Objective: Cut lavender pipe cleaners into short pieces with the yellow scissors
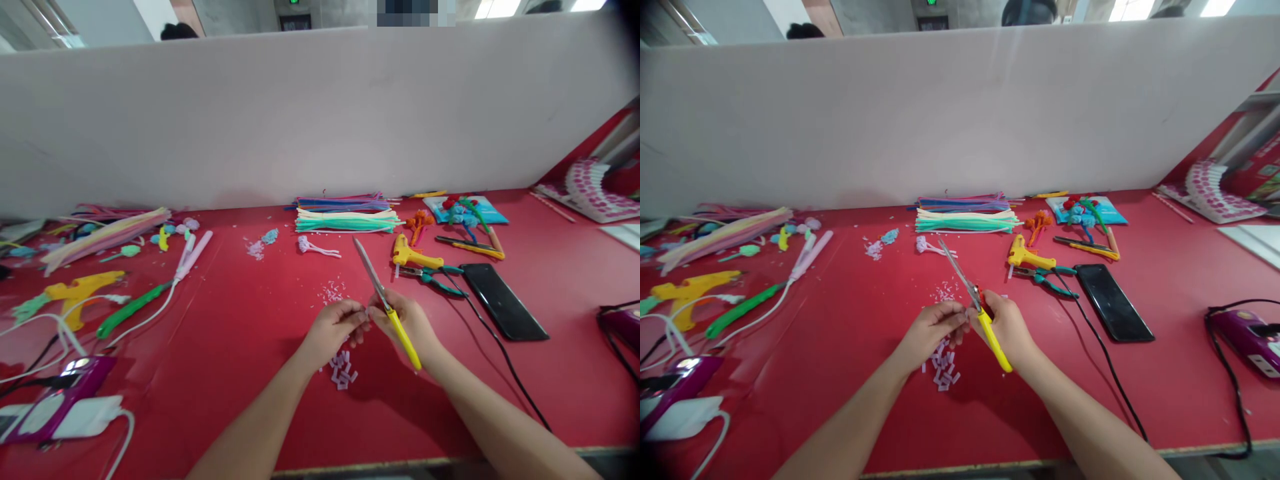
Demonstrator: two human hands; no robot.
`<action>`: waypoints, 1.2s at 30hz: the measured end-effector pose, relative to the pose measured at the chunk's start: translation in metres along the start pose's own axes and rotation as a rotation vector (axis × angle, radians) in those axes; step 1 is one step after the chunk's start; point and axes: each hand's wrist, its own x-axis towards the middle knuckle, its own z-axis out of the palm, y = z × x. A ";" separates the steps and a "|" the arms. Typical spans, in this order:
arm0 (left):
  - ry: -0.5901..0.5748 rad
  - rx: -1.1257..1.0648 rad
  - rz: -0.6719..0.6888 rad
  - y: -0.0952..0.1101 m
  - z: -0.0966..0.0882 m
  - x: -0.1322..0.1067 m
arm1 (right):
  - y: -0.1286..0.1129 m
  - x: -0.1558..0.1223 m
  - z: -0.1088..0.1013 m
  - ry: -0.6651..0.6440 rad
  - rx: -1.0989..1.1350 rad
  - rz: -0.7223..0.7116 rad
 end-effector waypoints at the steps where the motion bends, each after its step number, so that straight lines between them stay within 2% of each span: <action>1: 0.008 0.022 0.006 -0.001 0.000 0.000 | 0.001 0.000 0.000 0.002 -0.030 0.000; 5: 0.045 0.083 0.021 -0.007 0.001 -0.001 | 0.003 -0.001 0.000 0.003 -0.145 -0.016; 9: 0.095 0.044 0.021 -0.008 -0.001 0.000 | -0.001 -0.001 -0.001 0.004 -0.266 -0.027; 13: 0.262 -0.023 0.082 -0.001 -0.008 0.001 | -0.002 0.001 -0.004 0.092 -0.501 -0.016; 16: 0.413 -0.152 0.140 0.004 -0.015 0.002 | -0.001 0.002 -0.004 0.061 -0.621 0.004; 18: 0.466 -0.238 0.171 0.006 -0.020 0.003 | 0.000 0.001 -0.002 0.021 -0.667 0.002; 26: 0.552 -0.300 0.251 0.008 -0.022 0.003 | 0.003 -0.002 0.006 -0.024 -0.776 -0.004; 36: 0.594 -0.200 0.299 0.006 -0.020 0.000 | -0.002 -0.002 0.010 -0.056 -0.734 0.007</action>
